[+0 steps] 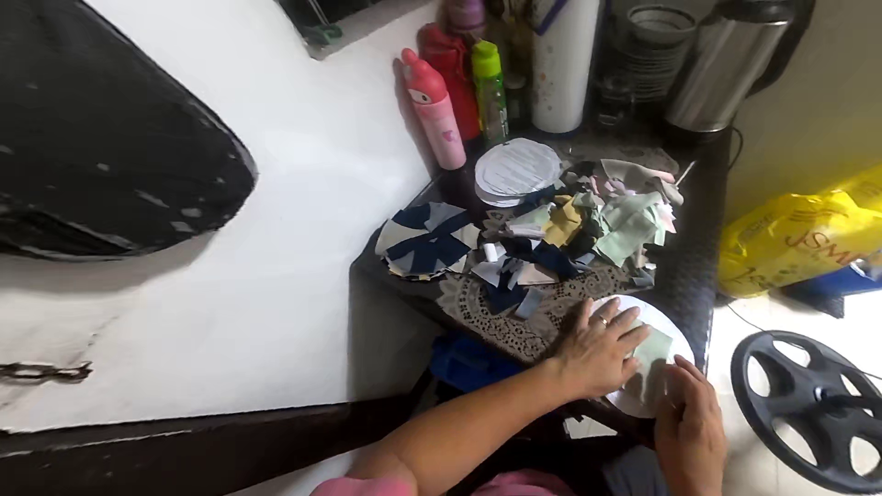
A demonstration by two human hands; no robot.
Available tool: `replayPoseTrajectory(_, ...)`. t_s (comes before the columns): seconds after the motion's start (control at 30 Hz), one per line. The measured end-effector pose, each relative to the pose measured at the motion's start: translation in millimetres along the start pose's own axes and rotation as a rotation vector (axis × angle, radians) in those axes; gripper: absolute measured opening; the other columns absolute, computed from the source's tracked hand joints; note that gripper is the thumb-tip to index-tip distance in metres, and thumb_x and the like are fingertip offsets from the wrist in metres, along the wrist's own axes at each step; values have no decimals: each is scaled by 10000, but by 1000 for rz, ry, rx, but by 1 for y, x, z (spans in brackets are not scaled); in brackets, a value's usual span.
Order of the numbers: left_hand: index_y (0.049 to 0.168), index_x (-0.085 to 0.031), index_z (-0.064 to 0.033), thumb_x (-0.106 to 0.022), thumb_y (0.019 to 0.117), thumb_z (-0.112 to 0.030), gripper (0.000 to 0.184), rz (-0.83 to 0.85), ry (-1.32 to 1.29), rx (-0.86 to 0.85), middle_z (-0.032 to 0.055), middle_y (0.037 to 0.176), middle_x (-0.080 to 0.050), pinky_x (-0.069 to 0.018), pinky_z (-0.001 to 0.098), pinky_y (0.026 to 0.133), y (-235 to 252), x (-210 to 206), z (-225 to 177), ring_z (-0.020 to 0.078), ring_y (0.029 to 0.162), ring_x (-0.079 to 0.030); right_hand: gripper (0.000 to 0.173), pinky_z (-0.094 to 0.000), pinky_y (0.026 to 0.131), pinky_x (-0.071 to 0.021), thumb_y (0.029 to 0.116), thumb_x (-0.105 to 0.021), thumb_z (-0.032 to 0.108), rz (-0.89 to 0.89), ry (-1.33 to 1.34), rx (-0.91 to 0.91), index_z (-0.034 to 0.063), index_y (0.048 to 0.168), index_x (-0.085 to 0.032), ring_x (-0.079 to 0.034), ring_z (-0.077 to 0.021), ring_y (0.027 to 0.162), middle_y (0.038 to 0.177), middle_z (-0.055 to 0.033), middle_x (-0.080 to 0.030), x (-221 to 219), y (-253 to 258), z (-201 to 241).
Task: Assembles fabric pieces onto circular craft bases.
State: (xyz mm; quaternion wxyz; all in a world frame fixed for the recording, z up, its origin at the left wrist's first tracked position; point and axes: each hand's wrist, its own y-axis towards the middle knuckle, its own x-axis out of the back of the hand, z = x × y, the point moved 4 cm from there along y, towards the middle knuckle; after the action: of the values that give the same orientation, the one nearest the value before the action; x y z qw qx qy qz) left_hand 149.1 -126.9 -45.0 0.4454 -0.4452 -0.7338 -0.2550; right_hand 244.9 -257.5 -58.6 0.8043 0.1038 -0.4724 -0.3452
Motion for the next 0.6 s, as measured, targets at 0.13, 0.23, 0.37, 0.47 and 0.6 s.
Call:
replayPoseTrajectory(0.13, 1575, -438, -195, -460, 1074, -308, 514, -29, -19, 9, 83, 1668, -336, -65, 650, 1236, -1, 2, -1, 330, 1573, -206, 350, -564, 1033, -482, 927, -463, 45, -35, -30, 29, -78, 1179, -673, -611, -459, 1232, 1291, -295, -636, 0, 0, 1)
replayPoseTrajectory(0.23, 1498, -548, -135, -534, 1043, -253, 470, -166, -120, -21, 111, 1606, -439, -145, 612, 1238, -8, 6, 0, 345, 1536, -303, 374, -551, 1077, -454, 930, -448, 62, -58, -53, 76, -80, 1200, -665, -586, -481, 1254, 1290, -310, -627, -1, -1, 0)
replayPoseTrajectory(0.37, 1230, -741, -63, -618, 962, -118, 301, -429, -202, -22, 151, 1354, -662, -420, 528, 1118, -21, 24, 17, 351, 1342, -554, 384, -570, 1073, -447, 926, -441, 53, -49, -58, 78, -77, 1206, -669, -584, -495, 1250, 1294, -319, -622, -1, -2, 0)
replayPoseTrajectory(0.47, 1202, -744, -35, -540, 990, -52, 295, -471, -143, 120, 149, 1295, -692, -461, 479, 1090, -22, 60, 46, 326, 1275, -607, 382, -593, 1067, -445, 931, -439, 51, -43, -62, 66, -70, 1211, -670, -582, -499, 1253, 1297, -308, -627, 0, -3, 0)
replayPoseTrajectory(0.6, 1179, -745, -24, -491, 1006, -18, 308, -402, -28, 196, 148, 1255, -707, -467, 484, 1074, -11, 101, 86, 321, 1222, -634, 390, -595, 1057, -450, 919, -435, 48, -52, -68, 55, -54, 1206, -679, -585, -493, 1253, 1292, -292, -638, -1, -3, 1)
